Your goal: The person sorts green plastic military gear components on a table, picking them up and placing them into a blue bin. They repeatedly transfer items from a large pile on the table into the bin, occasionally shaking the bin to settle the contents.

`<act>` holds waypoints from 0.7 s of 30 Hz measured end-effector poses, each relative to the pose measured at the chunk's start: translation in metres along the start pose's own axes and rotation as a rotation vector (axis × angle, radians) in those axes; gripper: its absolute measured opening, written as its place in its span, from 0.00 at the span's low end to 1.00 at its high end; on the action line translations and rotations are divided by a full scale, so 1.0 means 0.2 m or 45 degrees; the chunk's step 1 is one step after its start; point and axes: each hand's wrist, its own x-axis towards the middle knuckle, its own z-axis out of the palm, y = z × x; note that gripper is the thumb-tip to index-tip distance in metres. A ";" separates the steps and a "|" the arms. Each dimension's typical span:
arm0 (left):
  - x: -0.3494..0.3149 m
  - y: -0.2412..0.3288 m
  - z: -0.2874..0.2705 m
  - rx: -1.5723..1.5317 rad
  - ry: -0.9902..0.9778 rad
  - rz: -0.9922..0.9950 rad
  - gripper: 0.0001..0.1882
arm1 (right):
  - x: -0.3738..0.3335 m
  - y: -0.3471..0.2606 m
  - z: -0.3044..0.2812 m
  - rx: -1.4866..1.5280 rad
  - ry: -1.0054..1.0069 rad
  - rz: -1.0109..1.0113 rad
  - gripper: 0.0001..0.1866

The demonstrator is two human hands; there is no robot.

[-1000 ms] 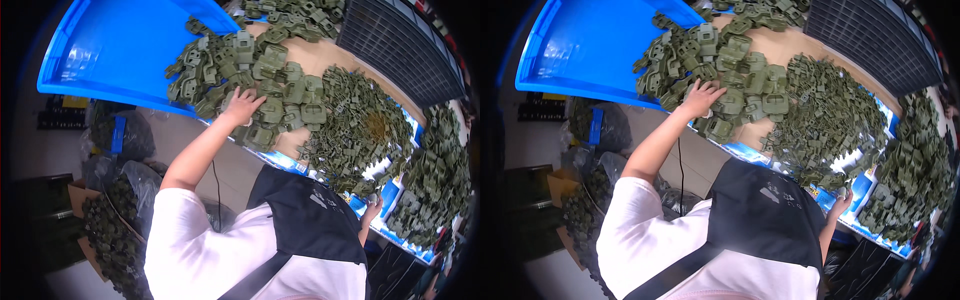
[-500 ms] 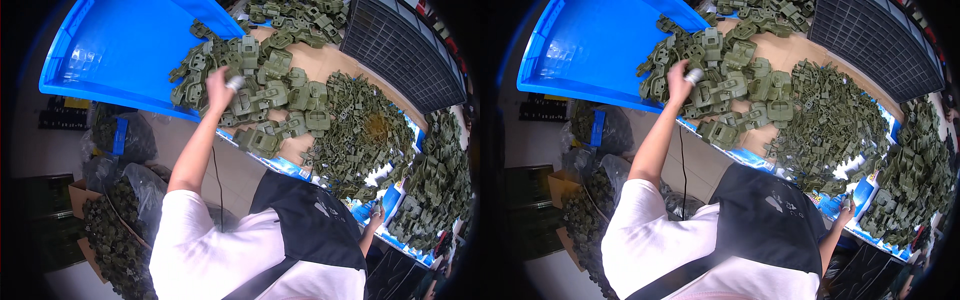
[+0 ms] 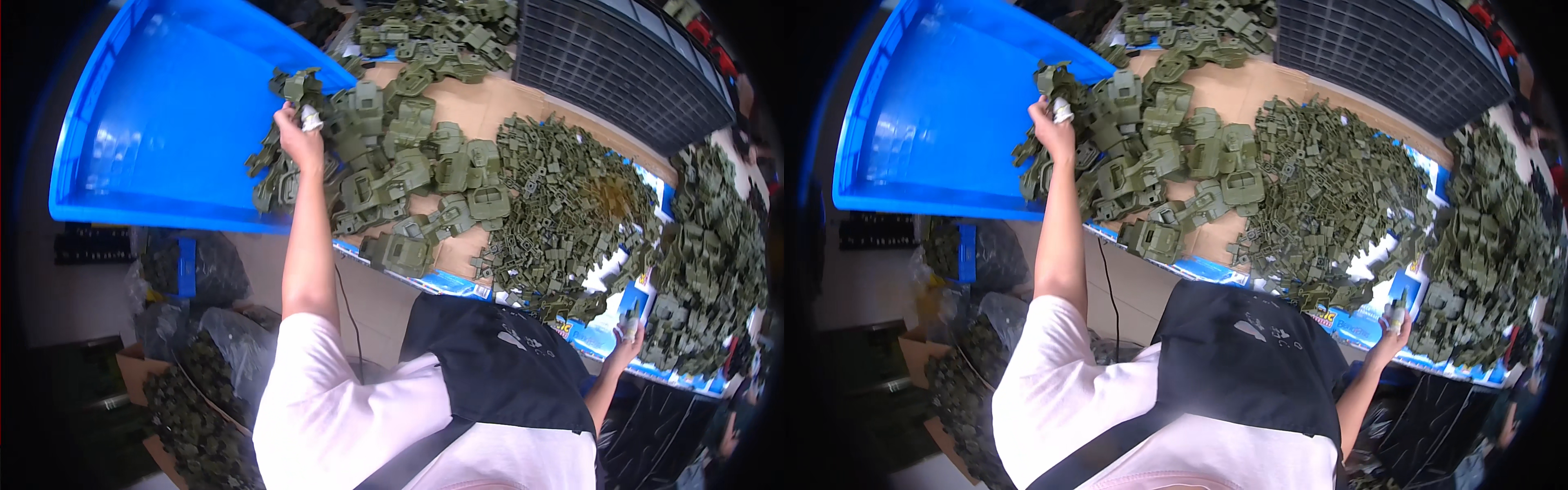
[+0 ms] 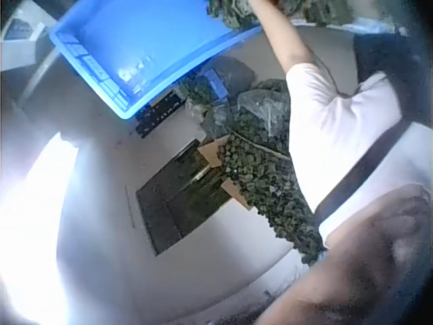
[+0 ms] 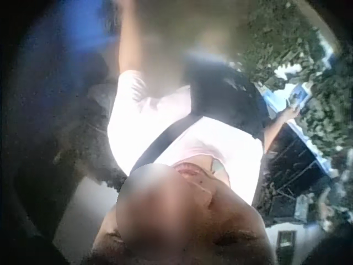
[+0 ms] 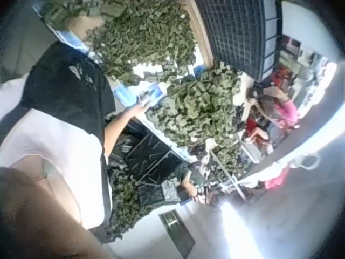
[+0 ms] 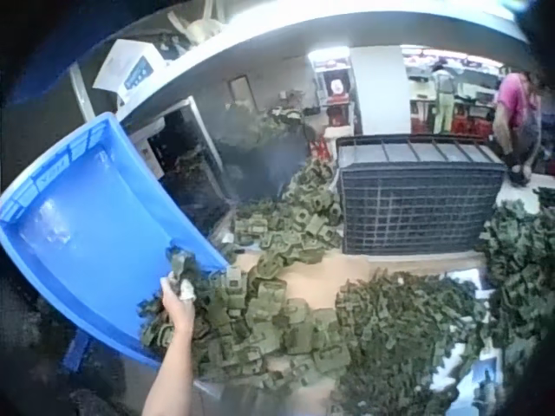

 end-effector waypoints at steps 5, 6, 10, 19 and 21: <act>-0.15 0.63 -0.06 -0.810 -0.516 -0.504 0.13 | -0.28 -0.65 0.44 -0.129 -0.463 -0.461 0.14; -0.22 0.80 -0.09 -0.831 -0.625 -0.584 0.12 | -0.34 -0.76 0.53 -0.207 -0.559 -0.692 0.12; -0.60 1.20 -0.08 -1.150 -1.329 -0.802 0.14 | -0.42 -1.05 0.77 -0.567 -0.577 -1.536 0.17; -0.86 1.41 -0.09 -1.147 -2.338 -1.132 0.30 | -0.41 -0.92 0.60 -1.167 -0.888 -1.229 0.21; -0.85 1.44 -0.11 -1.044 -2.455 -1.165 0.31 | -0.41 -0.90 0.57 -1.157 -0.921 -1.167 0.19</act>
